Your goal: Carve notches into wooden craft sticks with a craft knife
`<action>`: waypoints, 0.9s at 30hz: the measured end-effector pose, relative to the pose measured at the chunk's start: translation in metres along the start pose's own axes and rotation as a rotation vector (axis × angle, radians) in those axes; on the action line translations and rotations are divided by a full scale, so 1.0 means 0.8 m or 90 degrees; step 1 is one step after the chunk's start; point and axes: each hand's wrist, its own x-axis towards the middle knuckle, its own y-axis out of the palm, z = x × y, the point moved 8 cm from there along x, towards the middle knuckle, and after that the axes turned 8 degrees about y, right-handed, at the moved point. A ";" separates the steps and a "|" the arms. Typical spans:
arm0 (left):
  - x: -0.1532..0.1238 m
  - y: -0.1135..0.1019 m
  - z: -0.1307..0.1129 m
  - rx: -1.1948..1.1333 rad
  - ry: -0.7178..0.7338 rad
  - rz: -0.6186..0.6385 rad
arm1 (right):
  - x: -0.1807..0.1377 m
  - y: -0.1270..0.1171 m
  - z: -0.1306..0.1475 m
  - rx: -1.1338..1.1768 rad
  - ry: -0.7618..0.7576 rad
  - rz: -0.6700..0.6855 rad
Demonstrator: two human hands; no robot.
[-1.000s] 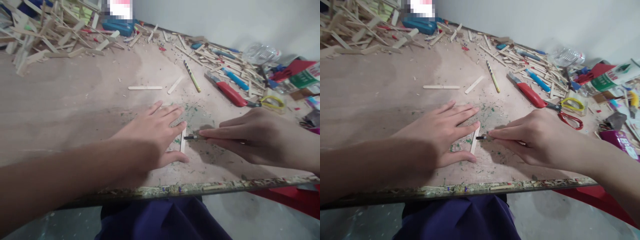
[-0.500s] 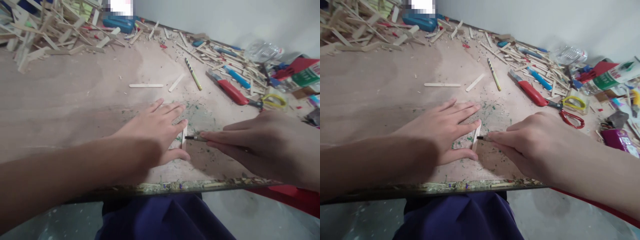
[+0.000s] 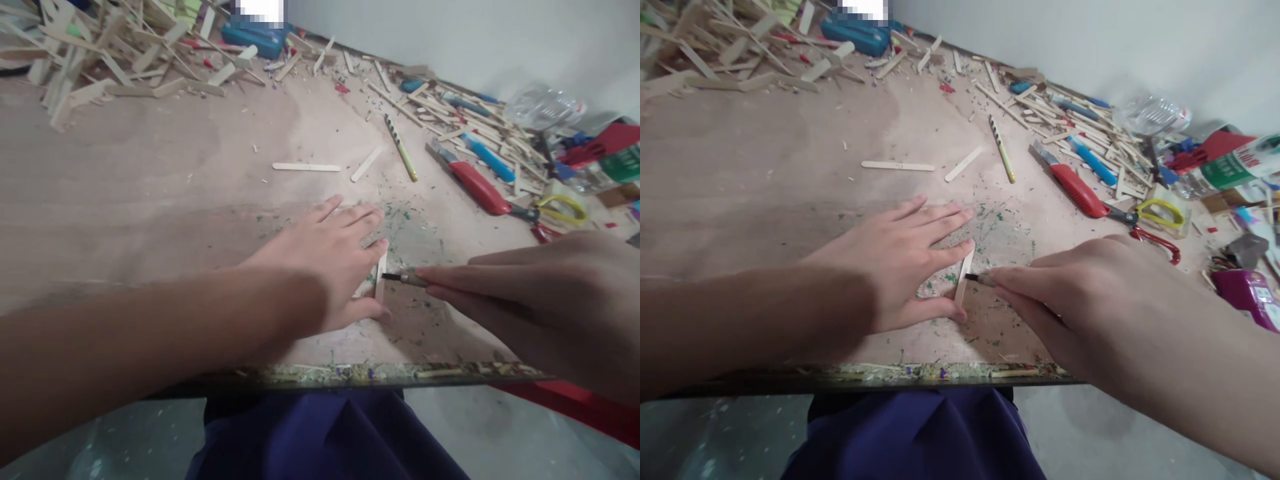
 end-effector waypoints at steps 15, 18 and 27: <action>0.002 -0.004 -0.001 0.001 0.009 -0.024 | -0.003 -0.003 0.010 -0.017 -0.007 -0.024; 0.003 -0.003 -0.001 0.004 0.012 -0.025 | -0.005 -0.004 0.007 -0.044 -0.004 -0.050; 0.001 -0.002 -0.001 0.012 0.016 -0.033 | 0.000 -0.002 0.005 -0.028 -0.001 -0.025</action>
